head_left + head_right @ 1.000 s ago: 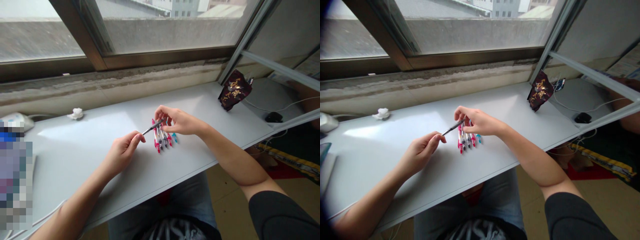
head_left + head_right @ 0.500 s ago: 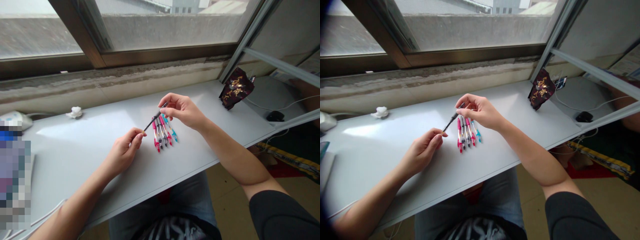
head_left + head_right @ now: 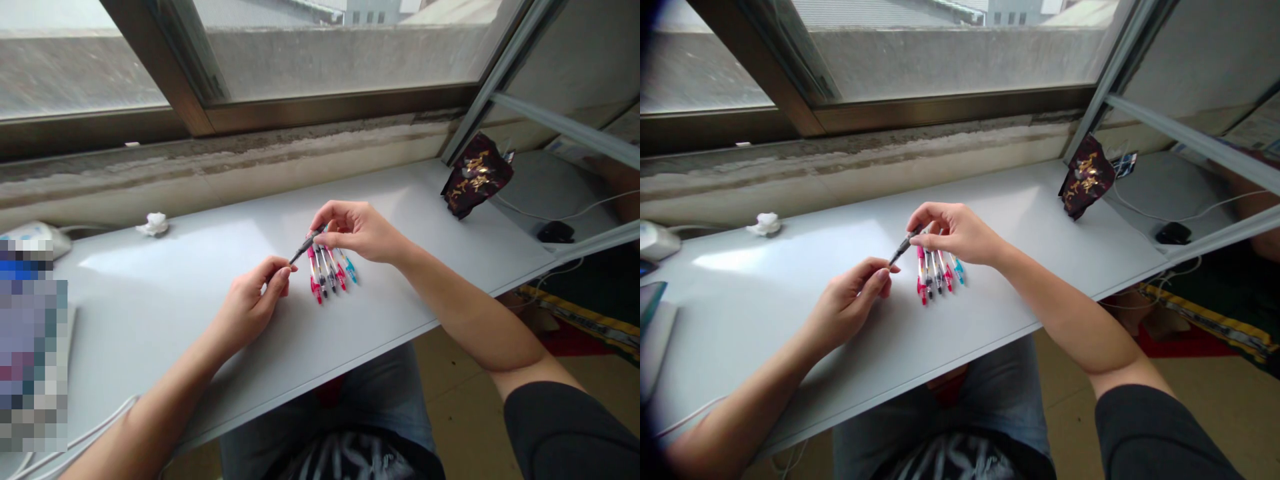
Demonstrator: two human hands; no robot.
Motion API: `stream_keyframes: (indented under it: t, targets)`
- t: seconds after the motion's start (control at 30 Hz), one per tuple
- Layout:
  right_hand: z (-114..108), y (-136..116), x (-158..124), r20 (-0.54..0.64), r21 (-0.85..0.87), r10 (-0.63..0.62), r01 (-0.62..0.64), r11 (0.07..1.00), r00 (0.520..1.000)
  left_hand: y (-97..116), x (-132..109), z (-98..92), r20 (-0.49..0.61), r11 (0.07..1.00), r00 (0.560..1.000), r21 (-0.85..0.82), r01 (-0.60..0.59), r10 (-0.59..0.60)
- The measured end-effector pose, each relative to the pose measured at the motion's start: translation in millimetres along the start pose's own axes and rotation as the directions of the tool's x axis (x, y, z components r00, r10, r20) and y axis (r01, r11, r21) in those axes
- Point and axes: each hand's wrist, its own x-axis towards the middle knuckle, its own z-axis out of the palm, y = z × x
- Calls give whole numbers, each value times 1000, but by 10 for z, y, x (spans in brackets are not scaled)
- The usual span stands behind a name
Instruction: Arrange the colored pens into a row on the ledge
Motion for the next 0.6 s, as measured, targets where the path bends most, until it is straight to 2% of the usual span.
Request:
stream_keyframes:
  t: [0.17,0.23,0.33,0.4,0.5,0.53,0.6]
  targets:
    - [-7,-42,-41,3,-279,154,-147,949,988,12,19,1,-31,999,999,40,-21,22]
    - [-49,-82,-52,21,-303,140,-127,944,990,19,22,-7,-70,999,997,46,-14,17]
    - [-101,-134,-64,72,-292,57,-33,956,996,24,21,-16,-96,999,995,37,-7,10]
    - [-110,-147,-67,62,-366,107,-78,927,992,22,22,-17,-91,999,995,47,-24,29]
    - [-106,-130,-62,-40,-436,166,-167,884,985,14,28,-17,-102,996,993,71,-49,56]
    - [-107,-121,-57,-48,-435,140,-147,888,989,10,30,-18,-107,996,993,73,-51,58]
    - [-111,-109,-50,10,-417,86,-74,906,996,-1,30,-24,-109,996,992,68,-53,60]
